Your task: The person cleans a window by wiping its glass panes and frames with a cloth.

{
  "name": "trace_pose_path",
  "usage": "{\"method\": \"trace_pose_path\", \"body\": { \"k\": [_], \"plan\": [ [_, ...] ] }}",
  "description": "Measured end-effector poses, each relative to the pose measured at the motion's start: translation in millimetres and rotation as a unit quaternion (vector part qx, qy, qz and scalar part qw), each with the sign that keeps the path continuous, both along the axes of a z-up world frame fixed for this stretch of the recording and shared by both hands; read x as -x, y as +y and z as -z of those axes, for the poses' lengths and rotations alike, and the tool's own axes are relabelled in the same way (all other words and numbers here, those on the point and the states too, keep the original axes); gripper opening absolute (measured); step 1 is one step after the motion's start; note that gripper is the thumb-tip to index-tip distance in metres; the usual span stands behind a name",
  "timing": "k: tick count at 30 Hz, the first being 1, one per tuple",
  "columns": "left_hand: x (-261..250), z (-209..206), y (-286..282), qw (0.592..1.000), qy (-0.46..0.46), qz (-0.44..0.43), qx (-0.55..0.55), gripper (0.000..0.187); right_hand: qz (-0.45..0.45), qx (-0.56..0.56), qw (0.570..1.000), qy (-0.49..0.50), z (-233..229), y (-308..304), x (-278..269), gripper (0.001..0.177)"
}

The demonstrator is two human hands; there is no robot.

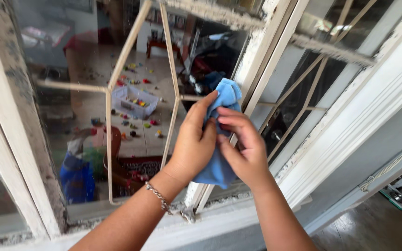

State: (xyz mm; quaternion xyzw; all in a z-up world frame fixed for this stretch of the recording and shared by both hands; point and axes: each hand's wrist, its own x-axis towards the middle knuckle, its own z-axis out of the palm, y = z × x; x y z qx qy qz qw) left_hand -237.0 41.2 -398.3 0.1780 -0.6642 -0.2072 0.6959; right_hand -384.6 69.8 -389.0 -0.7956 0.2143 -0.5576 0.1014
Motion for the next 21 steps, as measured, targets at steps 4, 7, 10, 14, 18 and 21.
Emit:
{"method": "trace_pose_path", "body": {
  "k": [4,7,10,14,18,21],
  "plan": [
    [-17.9,12.3,8.5,0.998,0.003,-0.059,0.016,0.051,0.009,-0.043,0.995,-0.093,26.0,-2.2,4.0,0.02],
    [-38.8,19.2,19.6,0.992,0.001,-0.122,0.012,0.049,-0.043,-0.068,0.989,-0.127,44.1,-12.7,-21.8,0.016],
    [-63.5,21.6,33.2,0.984,0.011,-0.175,-0.007,0.049,-0.079,-0.082,0.99,-0.086,53.3,-18.0,-60.7,0.014],
    [-106.8,30.7,57.5,0.94,0.039,-0.338,0.022,0.057,-0.118,-0.156,0.977,-0.079,54.3,-24.4,-116.6,0.016],
    [-160.8,38.7,73.0,0.921,0.111,-0.373,0.001,0.058,-0.141,-0.135,0.978,-0.068,57.8,-12.9,-172.1,0.019],
    [-200.1,40.1,72.7,0.908,0.1,-0.405,-0.039,0.049,-0.108,-0.117,0.986,-0.051,53.8,-6.8,-206.0,0.02]
  ]
}}
